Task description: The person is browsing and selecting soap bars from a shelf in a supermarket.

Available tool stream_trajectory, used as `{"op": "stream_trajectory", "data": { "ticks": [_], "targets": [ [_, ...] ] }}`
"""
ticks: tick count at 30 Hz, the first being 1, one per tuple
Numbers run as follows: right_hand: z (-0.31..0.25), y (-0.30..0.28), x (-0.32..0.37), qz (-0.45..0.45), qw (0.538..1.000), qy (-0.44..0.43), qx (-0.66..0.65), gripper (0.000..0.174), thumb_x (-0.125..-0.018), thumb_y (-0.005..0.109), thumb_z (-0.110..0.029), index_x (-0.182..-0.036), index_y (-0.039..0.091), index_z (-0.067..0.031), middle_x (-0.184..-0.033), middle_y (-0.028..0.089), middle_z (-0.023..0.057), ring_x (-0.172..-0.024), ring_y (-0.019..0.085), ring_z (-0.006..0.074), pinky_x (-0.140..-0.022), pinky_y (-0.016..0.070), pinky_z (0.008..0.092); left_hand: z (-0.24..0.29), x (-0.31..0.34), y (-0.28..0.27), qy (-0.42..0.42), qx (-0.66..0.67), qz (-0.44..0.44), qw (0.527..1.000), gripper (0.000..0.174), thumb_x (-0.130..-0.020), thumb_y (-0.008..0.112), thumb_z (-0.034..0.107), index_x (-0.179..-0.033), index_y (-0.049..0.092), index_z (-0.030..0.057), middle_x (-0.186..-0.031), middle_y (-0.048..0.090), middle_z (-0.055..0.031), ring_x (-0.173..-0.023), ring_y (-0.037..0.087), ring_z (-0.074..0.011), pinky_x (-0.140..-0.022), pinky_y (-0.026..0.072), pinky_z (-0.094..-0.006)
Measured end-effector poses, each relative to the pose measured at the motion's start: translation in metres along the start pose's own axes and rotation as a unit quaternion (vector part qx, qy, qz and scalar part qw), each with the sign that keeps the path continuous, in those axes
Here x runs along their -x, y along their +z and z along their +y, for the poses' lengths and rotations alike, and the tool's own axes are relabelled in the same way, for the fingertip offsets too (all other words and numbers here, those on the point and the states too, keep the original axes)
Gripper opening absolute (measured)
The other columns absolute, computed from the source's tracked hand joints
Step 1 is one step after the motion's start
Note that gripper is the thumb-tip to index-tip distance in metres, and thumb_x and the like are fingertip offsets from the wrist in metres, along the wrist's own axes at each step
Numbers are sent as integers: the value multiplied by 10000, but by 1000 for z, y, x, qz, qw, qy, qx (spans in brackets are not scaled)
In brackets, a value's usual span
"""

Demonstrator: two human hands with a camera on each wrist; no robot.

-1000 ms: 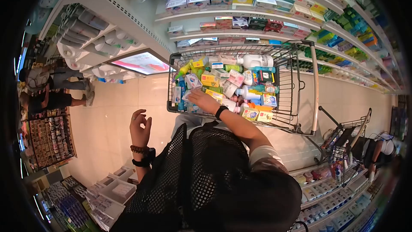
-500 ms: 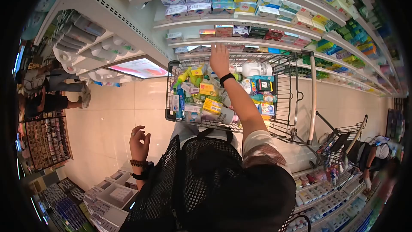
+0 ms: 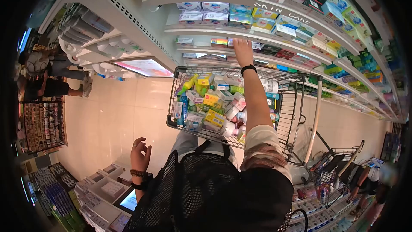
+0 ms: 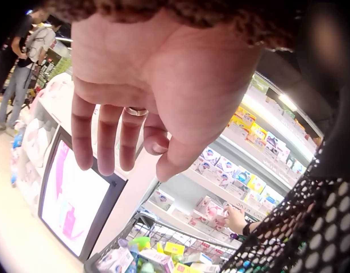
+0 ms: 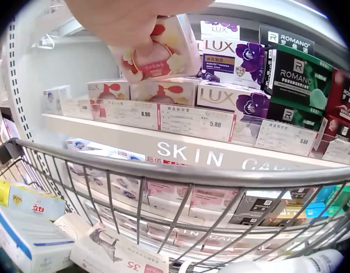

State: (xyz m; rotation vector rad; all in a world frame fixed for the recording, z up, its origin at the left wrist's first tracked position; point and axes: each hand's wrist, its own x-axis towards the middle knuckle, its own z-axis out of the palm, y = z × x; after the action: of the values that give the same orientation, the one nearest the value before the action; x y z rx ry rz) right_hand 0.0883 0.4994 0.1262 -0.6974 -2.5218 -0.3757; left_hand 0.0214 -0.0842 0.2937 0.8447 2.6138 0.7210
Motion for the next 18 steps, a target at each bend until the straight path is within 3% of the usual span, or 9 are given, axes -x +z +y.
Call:
{"op": "stream_trajectory", "data": {
  "ticks": [2,4,5,6,8,12,13,16,18],
  "targets": [
    [-16,-28,16,9,999,-25,-47,289,-898,631,-146,-1187,634,-144,-992,640,70,-1011,624,249,-943,449,457,6,-7,8,37,-3,-2,999,251,-821,762,64,-745,528,16,-1187,658,-173,-1066,634,-370,-870,526,-438],
    [-48,-56,37,-42,967,66,-241,338,-854,713,-217,-1167,680,-92,-952,636,99,-919,650,289,-831,501,435,26,-19,16,68,8,-16,998,234,-808,792,88,-914,592,24,-1218,648,-175,-1075,632,-369,-890,529,-445],
    [-66,-82,48,-95,940,109,-310,349,-839,745,-250,-1136,707,-71,-941,660,117,-878,663,305,-780,513,423,39,-26,22,80,30,-36,996,364,-792,815,106,-1067,587,33,-1249,634,-176,-1105,622,-369,-912,527,-445],
    [-82,-112,59,-146,902,151,-377,369,-823,777,-284,-1106,735,-50,-929,685,134,-837,675,320,-728,526,411,52,-32,29,93,50,-57,993,518,-776,838,123,-1219,581,43,-1280,620,-176,-1134,612,-369,-934,526,-445],
    [-102,-152,84,-233,774,172,-563,368,-834,785,-328,-1085,765,-59,-938,729,172,-796,692,306,-709,538,391,85,-44,40,212,62,-54,974,785,-742,875,151,-1414,481,61,-1349,575,-182,-1206,578,-372,-997,507,-435],
    [-119,-293,97,-240,695,181,-653,324,-855,790,-274,-1077,764,-40,-943,756,119,-813,685,156,-774,533,300,150,-48,54,308,103,-49,944,907,-659,928,136,-1430,461,42,-1408,528,-175,-1259,538,-336,-1046,472,-417],
    [-119,-311,107,-215,666,179,-692,264,-922,738,-215,-1087,749,-8,-962,760,82,-809,664,112,-747,521,263,159,-42,54,352,128,-63,925,922,-648,936,144,-1428,456,38,-1404,524,-175,-1272,529,-337,-1071,457,-418],
    [-109,-346,129,-134,605,224,-752,234,-982,670,-180,-1111,736,4,-996,760,69,-817,653,98,-738,516,238,175,-24,55,393,194,-68,896,904,-651,948,183,-1406,467,54,-1369,545,-160,-1267,547,-356,-1062,466,-431],
    [-95,-370,148,-173,561,269,-764,246,-1023,614,-179,-1186,725,-32,-1018,756,73,-840,655,69,-750,521,203,173,-13,65,352,295,-114,881,911,-649,958,199,-1402,461,70,-1372,545,-127,-1267,552,-331,-1066,462,-425]
  ]
}}
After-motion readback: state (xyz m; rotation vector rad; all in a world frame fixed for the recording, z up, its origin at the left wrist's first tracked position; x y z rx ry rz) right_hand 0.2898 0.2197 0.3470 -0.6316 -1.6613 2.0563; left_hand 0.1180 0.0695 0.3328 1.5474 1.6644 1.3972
